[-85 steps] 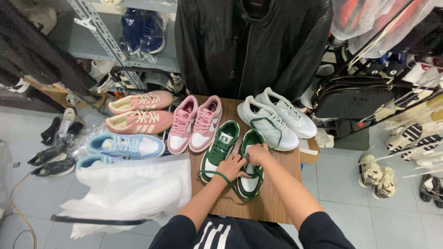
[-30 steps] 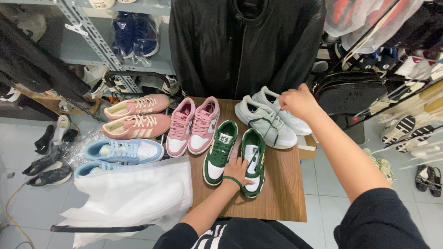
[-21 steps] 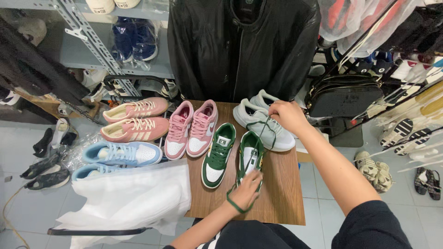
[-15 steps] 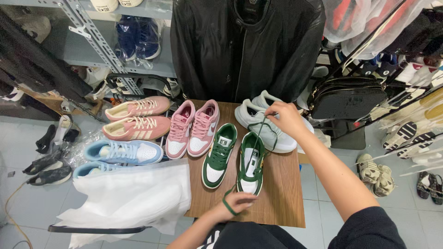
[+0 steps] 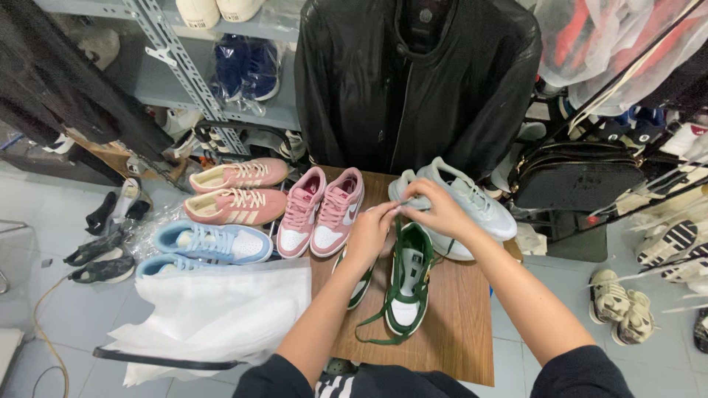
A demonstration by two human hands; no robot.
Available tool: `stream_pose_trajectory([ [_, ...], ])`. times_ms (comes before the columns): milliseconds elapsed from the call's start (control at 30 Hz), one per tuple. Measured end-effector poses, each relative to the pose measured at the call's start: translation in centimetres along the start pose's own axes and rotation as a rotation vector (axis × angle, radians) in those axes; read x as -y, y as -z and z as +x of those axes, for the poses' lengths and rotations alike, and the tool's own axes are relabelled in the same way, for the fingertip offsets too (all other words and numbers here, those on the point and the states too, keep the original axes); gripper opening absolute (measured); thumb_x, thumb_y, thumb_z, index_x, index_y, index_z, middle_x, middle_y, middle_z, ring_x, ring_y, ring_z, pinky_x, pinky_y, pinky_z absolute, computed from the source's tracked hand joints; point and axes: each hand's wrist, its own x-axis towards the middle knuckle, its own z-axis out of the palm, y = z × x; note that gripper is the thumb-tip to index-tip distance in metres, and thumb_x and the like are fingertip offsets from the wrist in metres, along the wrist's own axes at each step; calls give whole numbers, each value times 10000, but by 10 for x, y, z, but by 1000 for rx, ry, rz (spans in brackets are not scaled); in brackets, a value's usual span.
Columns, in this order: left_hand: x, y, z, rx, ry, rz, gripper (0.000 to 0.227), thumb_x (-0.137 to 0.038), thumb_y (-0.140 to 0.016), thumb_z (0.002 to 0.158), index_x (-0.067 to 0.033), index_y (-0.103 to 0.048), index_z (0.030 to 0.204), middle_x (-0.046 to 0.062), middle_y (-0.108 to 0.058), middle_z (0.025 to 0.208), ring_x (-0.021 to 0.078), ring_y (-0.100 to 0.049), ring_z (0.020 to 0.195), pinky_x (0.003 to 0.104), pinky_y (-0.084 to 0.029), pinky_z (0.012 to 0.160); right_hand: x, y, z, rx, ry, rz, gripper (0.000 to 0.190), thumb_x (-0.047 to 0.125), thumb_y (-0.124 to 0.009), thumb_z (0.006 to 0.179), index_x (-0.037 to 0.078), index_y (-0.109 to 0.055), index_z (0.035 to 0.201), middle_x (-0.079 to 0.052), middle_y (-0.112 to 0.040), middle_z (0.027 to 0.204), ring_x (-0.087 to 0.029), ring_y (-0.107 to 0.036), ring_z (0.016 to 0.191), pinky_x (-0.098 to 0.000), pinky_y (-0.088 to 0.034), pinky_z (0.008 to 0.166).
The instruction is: The person laces a pair of green and white sneakers by threading the laces through the eyelets and pulling them taut.
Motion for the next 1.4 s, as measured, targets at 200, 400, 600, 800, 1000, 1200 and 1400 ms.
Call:
stream_pose_trajectory([
  [200, 69, -36, 12, 148, 79, -680, 272, -141, -674, 966, 38, -684, 1170, 67, -775, 1073, 123, -732, 989, 274, -567, 882, -100, -15, -49, -221, -319, 59, 388, 200, -792, 851, 70, -624, 1176, -94, -696, 1137, -242, -692, 1060, -375, -554, 946],
  [400, 97, -24, 6, 143, 199, -786, 256, -223, -652, 1015, 1, -718, 1119, 36, -756, 1020, 88, -680, 929, 237, -520, 852, -143, -33, -78, -165, -567, -609, 285, 253, -823, 779, 116, -728, 1010, -63, -728, 970, -268, -676, 1029, -458, -501, 861],
  [600, 92, -7, 2, 179, 250, -854, 267, -260, -631, 1022, -23, -709, 1116, -3, -720, 922, 89, -665, 853, 240, -504, 783, -159, -14, -65, -274, -516, -374, 213, 288, -774, 803, 125, -690, 912, -10, -721, 929, -217, -702, 939, -436, -548, 849],
  [800, 80, -15, -1, 240, 251, -829, 275, -304, -609, 1033, -55, -709, 1094, -19, -712, 925, 84, -659, 880, 246, -503, 826, -154, -27, -77, -166, -411, -836, 273, 255, -848, 684, 99, -684, 837, -91, -736, 884, -328, -686, 919, -500, -511, 729],
  [1000, 76, -21, -7, 253, 246, -795, 324, -357, -582, 1058, -62, -716, 1061, -10, -726, 968, 83, -658, 898, 235, -469, 794, -155, -9, -74, -347, -621, -8, 240, 192, -742, 842, 72, -603, 996, -108, -727, 873, -309, -739, 821, -463, -562, 771],
  [1200, 79, -42, -7, 307, 350, -865, 290, -370, -571, 1026, -117, -710, 1063, -14, -745, 1006, 93, -701, 935, 271, -482, 824, -126, -12, -85, -139, -544, -608, 385, 233, -825, 725, 83, -617, 1013, -122, -678, 968, -341, -662, 939, -459, -539, 797],
  [1400, 97, -60, -14, 333, 349, -858, 268, -334, -574, 1048, -101, -704, 1072, 5, -743, 1013, 106, -694, 932, 241, -450, 778, -136, -44, -106, -85, -538, -849, 272, 267, -788, 819, 110, -624, 968, -78, -686, 982, -306, -668, 1002, -473, -517, 815],
])
